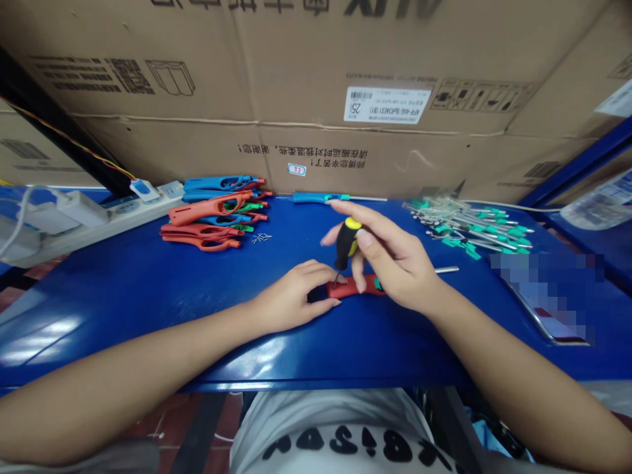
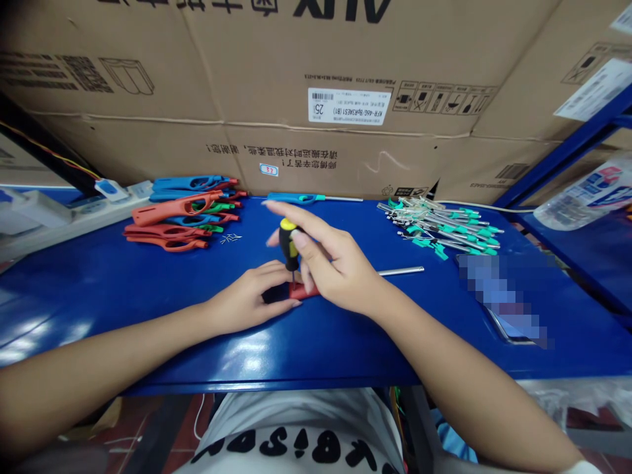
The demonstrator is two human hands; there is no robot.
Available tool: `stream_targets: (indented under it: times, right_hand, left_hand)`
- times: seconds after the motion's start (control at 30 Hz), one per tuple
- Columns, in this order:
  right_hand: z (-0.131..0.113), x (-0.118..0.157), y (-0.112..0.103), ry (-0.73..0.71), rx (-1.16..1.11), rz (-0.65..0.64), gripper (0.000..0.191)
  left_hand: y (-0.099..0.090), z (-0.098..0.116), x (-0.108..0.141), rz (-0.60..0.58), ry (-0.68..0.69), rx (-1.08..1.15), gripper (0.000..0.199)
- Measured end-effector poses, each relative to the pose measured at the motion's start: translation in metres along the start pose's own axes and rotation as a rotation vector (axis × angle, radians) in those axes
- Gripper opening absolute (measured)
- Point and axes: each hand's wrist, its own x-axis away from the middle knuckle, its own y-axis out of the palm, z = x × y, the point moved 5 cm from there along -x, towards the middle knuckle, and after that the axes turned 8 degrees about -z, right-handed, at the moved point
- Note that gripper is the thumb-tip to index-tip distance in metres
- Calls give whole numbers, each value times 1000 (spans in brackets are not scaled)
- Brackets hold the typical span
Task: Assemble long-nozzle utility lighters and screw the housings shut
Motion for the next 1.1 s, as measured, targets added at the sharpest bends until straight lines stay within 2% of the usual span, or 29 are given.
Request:
stream_targets:
  times: [0.17,0.23,0.33,0.4,0.47,0.53,0.63,0.7,0.77,0.83,0.9,1.03,1.1]
  right_hand:
    - [-12,2,-7,-165,284,166,22]
    - [-12,1,-5,-143,235,115,28]
    - [-7,-1,0,-41,26,8,37]
    - [-8,-1,-1,-54,43,40,30]
    - [-12,0,-5,-112,177,140,21]
    - [-13,0,-7,-117,227,180,20]
    - [-4,-2,-2,-3,-11,38,37]
    - [1,-2,0,36,-136,-44,40]
    - [1,-2,-3,-4,-47,-1,34]
    - [-4,-1,-9,-83,165,115,24]
    - [-7,1,-10,-113,282,147,24]
    - [1,0,0,5,60,-23,47]
    - [1,1,1,13,40,-24,44]
  left_hand:
    - [0,0,0,3,27,-3,29]
    - [0,0,0,3,16,0,28]
    - [0,-1,0,1,7,4,25]
    - [0,-1,0,4,12,1,25]
    - [1,-2,0,7,17,-2,27]
    - [1,-1,0,7,18,-5,29]
    - [0,0,0,10,10,-12,27]
    - [-1,1,0,12,6,-13,26]
    - [-1,1,0,13,10,-12,26]
    - [-1,1,0,17,16,-10,26]
    - [-1,0,1,16,18,-4,26]
    - [0,-1,1,5,5,4,29]
    - [0,-2,1,-3,1,0,29]
